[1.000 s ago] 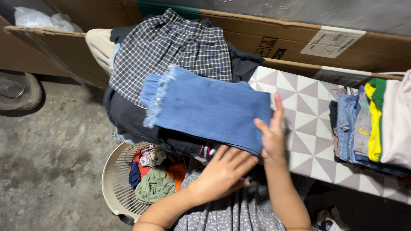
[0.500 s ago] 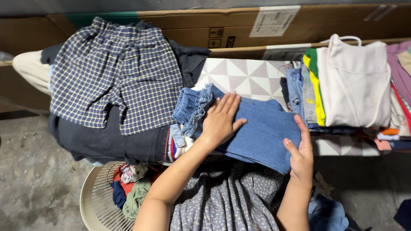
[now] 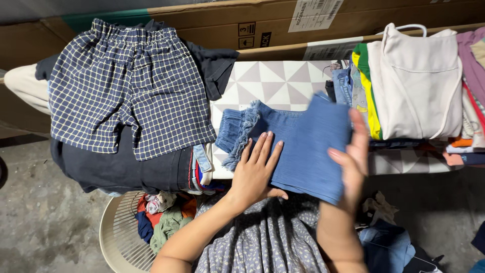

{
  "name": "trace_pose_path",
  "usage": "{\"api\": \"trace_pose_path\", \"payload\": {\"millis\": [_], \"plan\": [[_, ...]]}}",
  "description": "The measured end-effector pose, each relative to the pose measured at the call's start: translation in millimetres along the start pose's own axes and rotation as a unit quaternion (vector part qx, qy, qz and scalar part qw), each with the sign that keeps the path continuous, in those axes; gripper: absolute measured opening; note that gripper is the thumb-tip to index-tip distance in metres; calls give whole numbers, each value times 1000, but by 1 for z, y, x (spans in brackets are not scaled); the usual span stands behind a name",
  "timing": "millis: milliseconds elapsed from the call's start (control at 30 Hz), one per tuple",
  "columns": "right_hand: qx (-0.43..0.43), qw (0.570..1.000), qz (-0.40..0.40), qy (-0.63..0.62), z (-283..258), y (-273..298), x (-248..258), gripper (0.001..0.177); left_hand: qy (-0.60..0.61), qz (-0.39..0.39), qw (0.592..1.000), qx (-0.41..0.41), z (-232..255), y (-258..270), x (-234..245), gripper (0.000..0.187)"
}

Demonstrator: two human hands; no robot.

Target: The person folds various clothing items one by one on a patterned ironing board. They handle a green and yellow shirt, a white vest, blue jeans, checkered shorts, a black t-shirt, and light blue jeans, stacking each folded item on the right side of the board.

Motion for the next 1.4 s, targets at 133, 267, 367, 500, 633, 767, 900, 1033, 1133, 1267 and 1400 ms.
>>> {"api": "trace_pose_path", "payload": {"millis": [133,267,367,500,633,767,900,1033,1133,1267,1400], "plan": [[37,985,-164,39,57,-12,-97,81,23,9,1000,-3,-8,13,-46,105],[-122,948,-295,0,117,-7,-142,71,90,-38,995,24,-17,28,-92,64],[-63,947,-313,48,111,-10,-119,64,106,-58,993,13,-13,26,-71,69],[135,905,-286,283,76,-23,-75,62,116,-38,990,-75,8,40,26,91],[216,758,-300,537,94,-14,-77,79,220,-397,888,-74,-6,49,59,51],[214,676,-318,629,120,-5,-80,93,157,-71,984,35,-57,-11,84,49],[212,658,-298,658,127,-3,-72,76,-64,110,987,94,-93,-36,59,75],[225,634,-295,678,129,-5,-74,74,-33,52,987,151,-122,-29,23,66],[208,644,-292,676,135,-5,-69,71,15,68,984,164,-128,-18,15,66],[174,819,-190,513,132,-14,-39,78,42,92,981,168,-125,-14,16,68],[-34,994,-68,72,146,-19,16,81,72,81,978,176,-129,-17,12,68]]}}
Point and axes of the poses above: each hand's wrist, its own y-axis away from the middle knuckle, its own x-axis out of the back of the hand, z = x × y, the point moved 7 cm from there along -y, towards the middle knuckle, and after that the axes turned 2 degrees about z, right-handed, at the moved point
